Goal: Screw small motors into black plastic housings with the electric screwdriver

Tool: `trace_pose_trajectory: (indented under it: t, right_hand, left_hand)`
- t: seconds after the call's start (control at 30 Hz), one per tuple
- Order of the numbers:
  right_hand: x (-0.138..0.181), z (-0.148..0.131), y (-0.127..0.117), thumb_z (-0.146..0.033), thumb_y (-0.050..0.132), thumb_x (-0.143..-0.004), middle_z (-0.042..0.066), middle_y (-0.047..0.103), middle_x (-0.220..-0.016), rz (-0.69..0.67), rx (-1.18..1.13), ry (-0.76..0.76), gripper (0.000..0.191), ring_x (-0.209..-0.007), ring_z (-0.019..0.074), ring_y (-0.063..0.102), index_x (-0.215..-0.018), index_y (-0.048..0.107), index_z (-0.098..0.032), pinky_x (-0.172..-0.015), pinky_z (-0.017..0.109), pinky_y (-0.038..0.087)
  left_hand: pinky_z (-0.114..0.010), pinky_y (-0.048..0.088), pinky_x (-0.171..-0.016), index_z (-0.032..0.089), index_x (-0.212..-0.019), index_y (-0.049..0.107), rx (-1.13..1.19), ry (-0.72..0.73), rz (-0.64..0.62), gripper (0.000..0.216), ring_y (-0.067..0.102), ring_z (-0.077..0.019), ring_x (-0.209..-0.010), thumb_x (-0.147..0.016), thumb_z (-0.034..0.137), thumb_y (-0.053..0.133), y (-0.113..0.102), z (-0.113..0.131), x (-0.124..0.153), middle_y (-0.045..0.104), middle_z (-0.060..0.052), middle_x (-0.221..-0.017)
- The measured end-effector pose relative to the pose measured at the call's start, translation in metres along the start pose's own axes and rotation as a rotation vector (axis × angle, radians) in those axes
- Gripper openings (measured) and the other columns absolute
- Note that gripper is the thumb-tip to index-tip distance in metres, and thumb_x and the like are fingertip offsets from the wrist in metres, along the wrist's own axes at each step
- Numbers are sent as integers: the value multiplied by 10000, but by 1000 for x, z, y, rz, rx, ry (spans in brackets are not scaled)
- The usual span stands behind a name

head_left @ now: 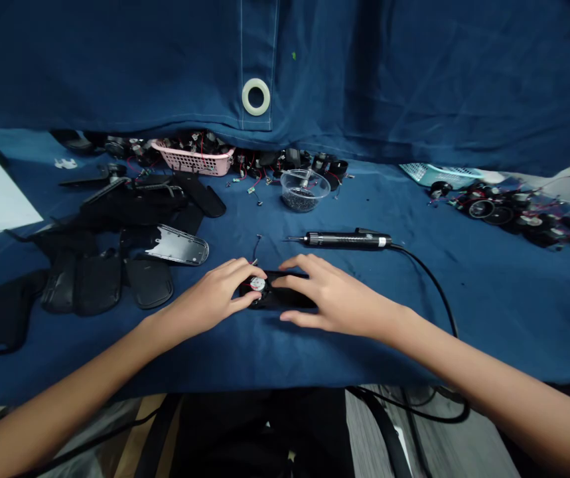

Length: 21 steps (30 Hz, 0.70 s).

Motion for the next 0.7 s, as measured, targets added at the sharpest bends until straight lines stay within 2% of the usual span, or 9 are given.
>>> trace_pose_trajectory:
  t: [0.07,0.23,0.5,0.6,0.7]
  right_hand:
    - [-2,-2,7,-465,577,-890,158,522,-1273,-30,28,-17,445,-1118,285,557,-1248,592,-200,-960,486,487]
    - [-1,5,16,-276,551,-913,144,500,-1296,-57,54,-33,366,-1149,254,554,-1268,579,-194,-975,418,506]
    - [1,7,16,-230,563,-899,146,508,-1291,-49,30,-58,399,-1157,258,561,-1297,567,-210,-980,427,511]
    - [1,6,16,-236,563,-901,146,504,-1304,-46,24,-42,393,-1159,258,557,-1293,570,-210,-972,426,512]
    - [-1,6,13,-379,596,-894,146,512,-1312,-51,-3,-20,424,-1156,281,551,-1283,580,-214,-981,479,484]
  left_hand:
    - [-328,452,-896,230,-1139,574,-7,10,-11,216,575,-194,-1005,-937,289,522,-1,1,0,616,-36,-1054]
    - [-312,449,-879,221,-1123,569,-7,21,-46,193,573,-186,-987,-940,267,529,-3,3,-2,619,-32,-1034]
    - [-305,453,-864,231,-1117,574,22,32,-67,197,579,-185,-988,-928,268,529,-4,0,-5,623,-35,-1052]
    - [-315,445,-873,231,-1119,569,-20,45,-59,195,573,-190,-1002,-931,255,524,-4,0,-5,622,-35,-1051]
    - [-325,441,-891,232,-1126,558,-46,56,-59,193,567,-195,-1029,-938,254,521,-2,0,-4,617,-37,-1061]
Point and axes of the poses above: each hand's wrist, its own x-axis away from the middle knuckle, its own y-axis out of the palm, z = x × y, the point moved 5 cm from there along -x, towards the middle knuckle
